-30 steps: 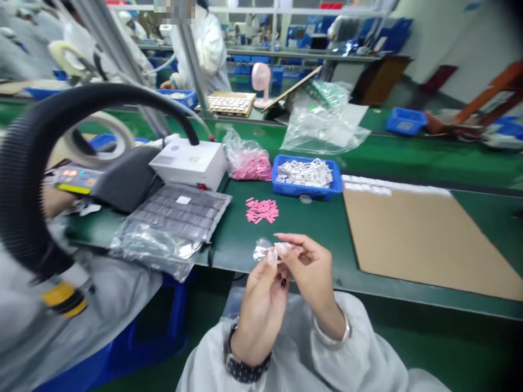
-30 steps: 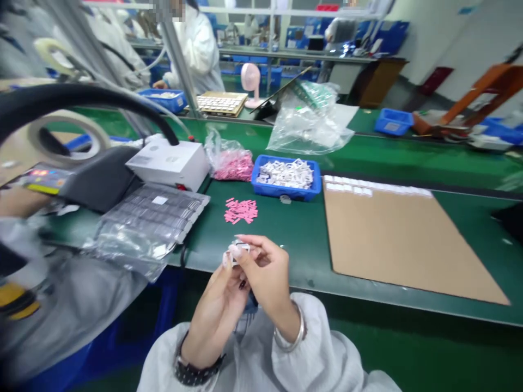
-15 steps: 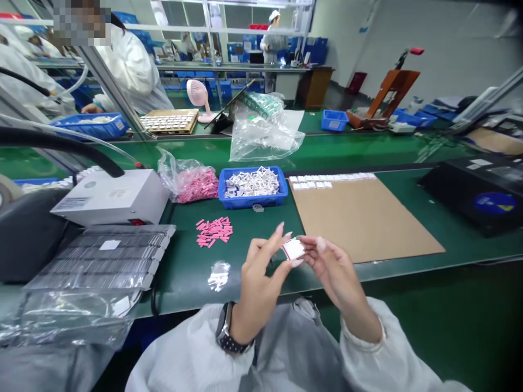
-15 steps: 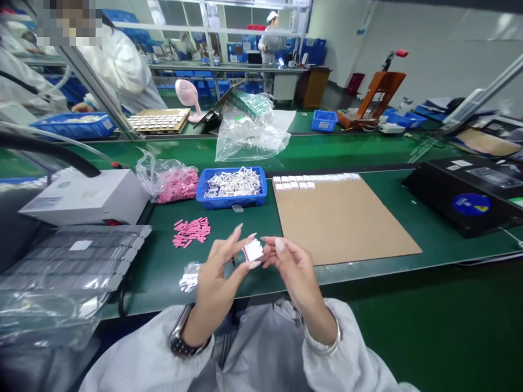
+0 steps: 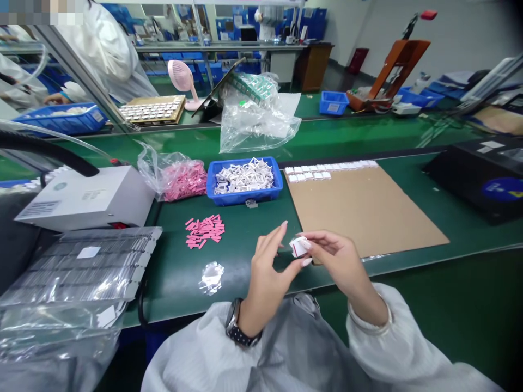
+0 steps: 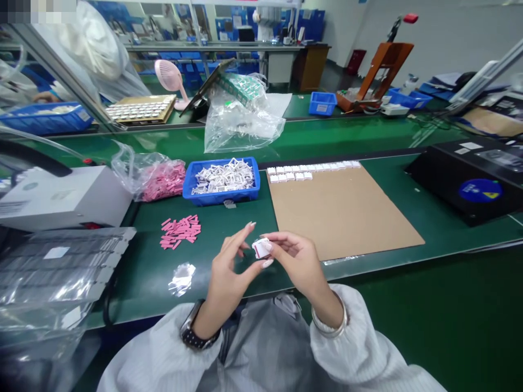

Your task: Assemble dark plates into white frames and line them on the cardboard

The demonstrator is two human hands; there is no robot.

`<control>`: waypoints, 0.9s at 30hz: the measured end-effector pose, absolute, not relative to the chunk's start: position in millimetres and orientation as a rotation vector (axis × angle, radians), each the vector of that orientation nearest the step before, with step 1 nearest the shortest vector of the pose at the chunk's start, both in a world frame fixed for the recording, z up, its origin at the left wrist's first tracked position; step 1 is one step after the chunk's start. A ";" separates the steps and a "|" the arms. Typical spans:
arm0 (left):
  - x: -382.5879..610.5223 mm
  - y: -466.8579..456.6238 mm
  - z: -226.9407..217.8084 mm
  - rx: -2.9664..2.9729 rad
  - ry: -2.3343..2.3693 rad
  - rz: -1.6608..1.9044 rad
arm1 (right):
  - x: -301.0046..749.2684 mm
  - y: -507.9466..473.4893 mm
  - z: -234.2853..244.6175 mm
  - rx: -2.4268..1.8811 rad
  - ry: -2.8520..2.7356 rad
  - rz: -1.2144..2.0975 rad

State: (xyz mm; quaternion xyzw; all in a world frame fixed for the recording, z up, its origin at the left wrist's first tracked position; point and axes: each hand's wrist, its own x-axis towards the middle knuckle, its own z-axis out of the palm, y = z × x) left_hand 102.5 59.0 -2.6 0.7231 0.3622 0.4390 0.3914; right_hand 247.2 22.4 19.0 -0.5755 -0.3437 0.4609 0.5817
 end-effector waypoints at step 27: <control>73.0 78.6 4.2 2.206 0.576 0.748 | 244.6 14.7 22.8 -1.297 -0.834 1.316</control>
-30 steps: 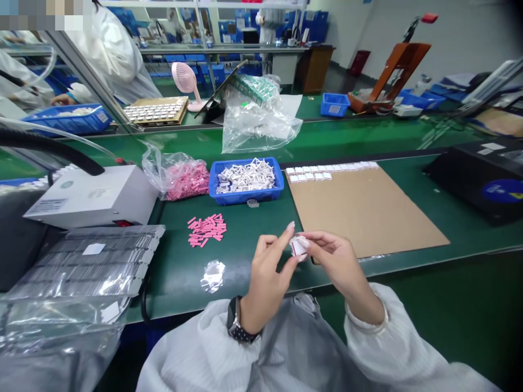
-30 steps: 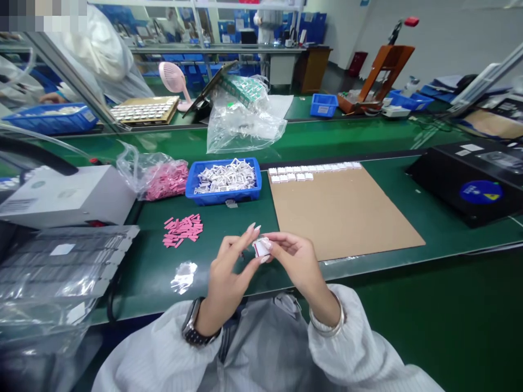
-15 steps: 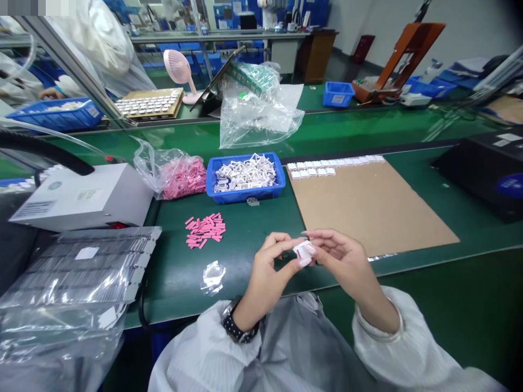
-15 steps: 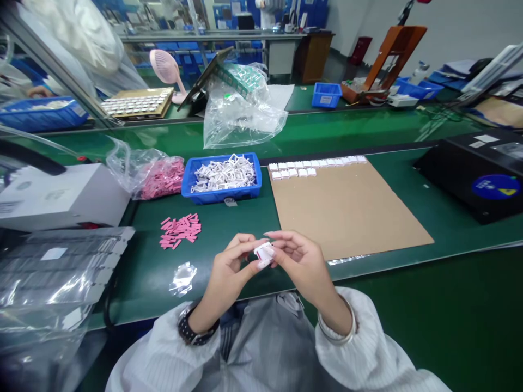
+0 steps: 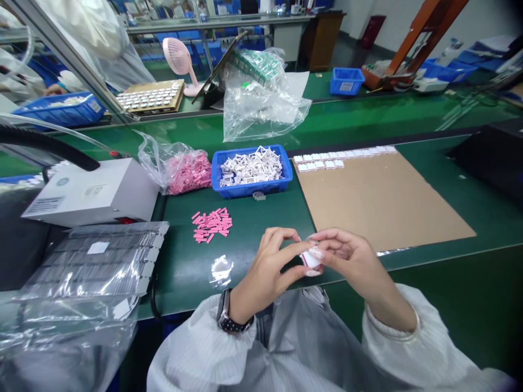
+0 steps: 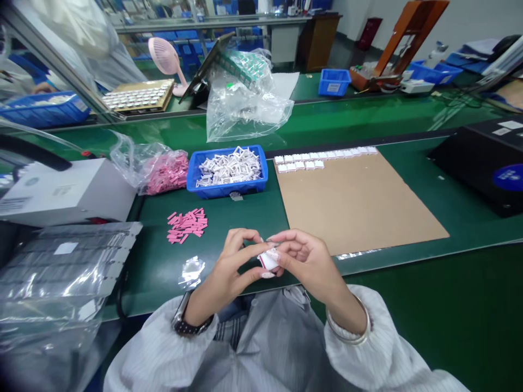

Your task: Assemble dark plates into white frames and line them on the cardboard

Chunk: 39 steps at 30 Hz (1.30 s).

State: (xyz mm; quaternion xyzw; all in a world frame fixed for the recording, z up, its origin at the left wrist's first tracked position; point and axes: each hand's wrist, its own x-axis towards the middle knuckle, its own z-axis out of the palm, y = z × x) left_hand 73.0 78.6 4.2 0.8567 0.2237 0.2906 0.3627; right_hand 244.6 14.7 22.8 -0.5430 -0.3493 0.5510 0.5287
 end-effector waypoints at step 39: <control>75.5 59.3 -27.0 2.253 1.033 0.769 | 285.6 42.2 3.2 -1.654 -0.994 0.855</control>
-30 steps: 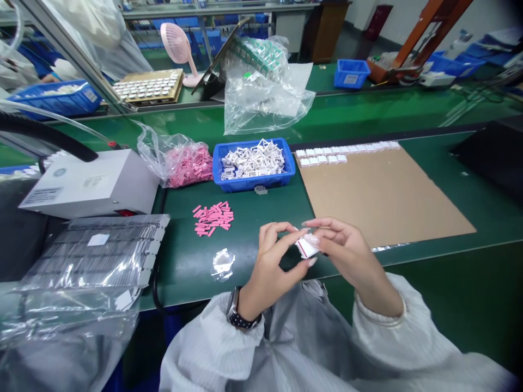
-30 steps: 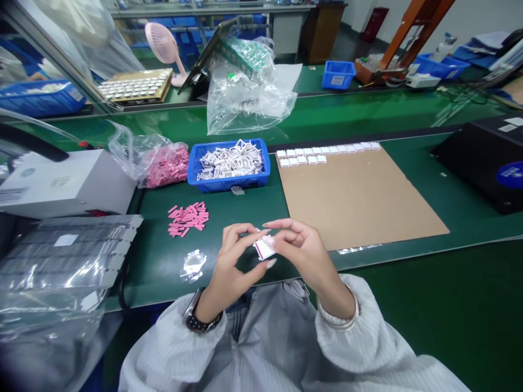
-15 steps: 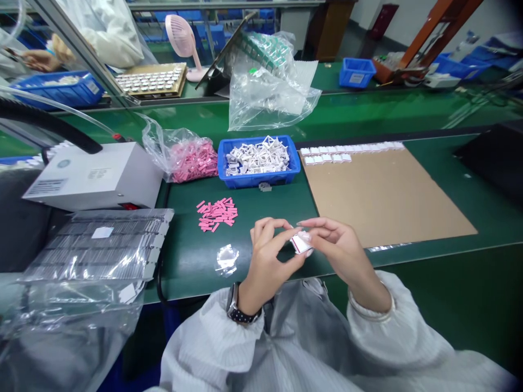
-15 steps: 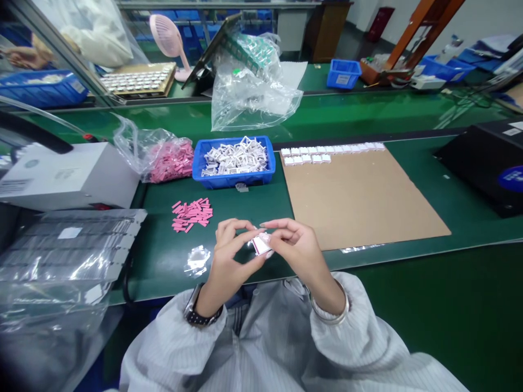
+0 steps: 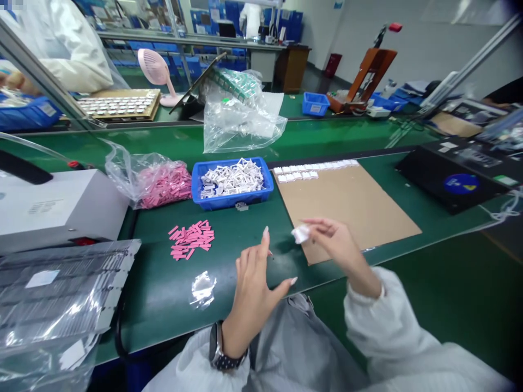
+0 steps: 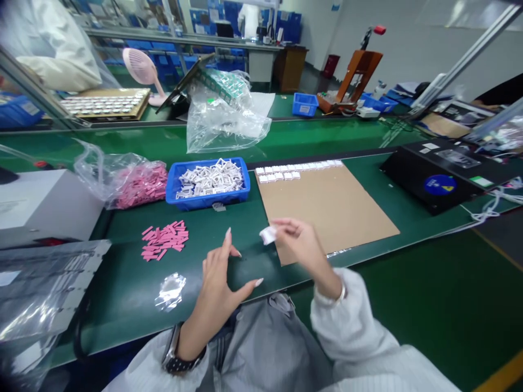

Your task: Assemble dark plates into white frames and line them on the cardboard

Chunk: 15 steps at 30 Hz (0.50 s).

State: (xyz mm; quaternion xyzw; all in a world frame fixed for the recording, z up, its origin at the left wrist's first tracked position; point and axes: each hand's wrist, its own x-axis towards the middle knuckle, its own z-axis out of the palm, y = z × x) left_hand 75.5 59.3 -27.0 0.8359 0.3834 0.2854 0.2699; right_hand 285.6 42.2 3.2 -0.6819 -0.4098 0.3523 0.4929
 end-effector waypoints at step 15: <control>75.1 53.0 -51.1 2.256 1.074 0.732 | 471.0 186.3 -4.2 -2.000 -1.141 0.854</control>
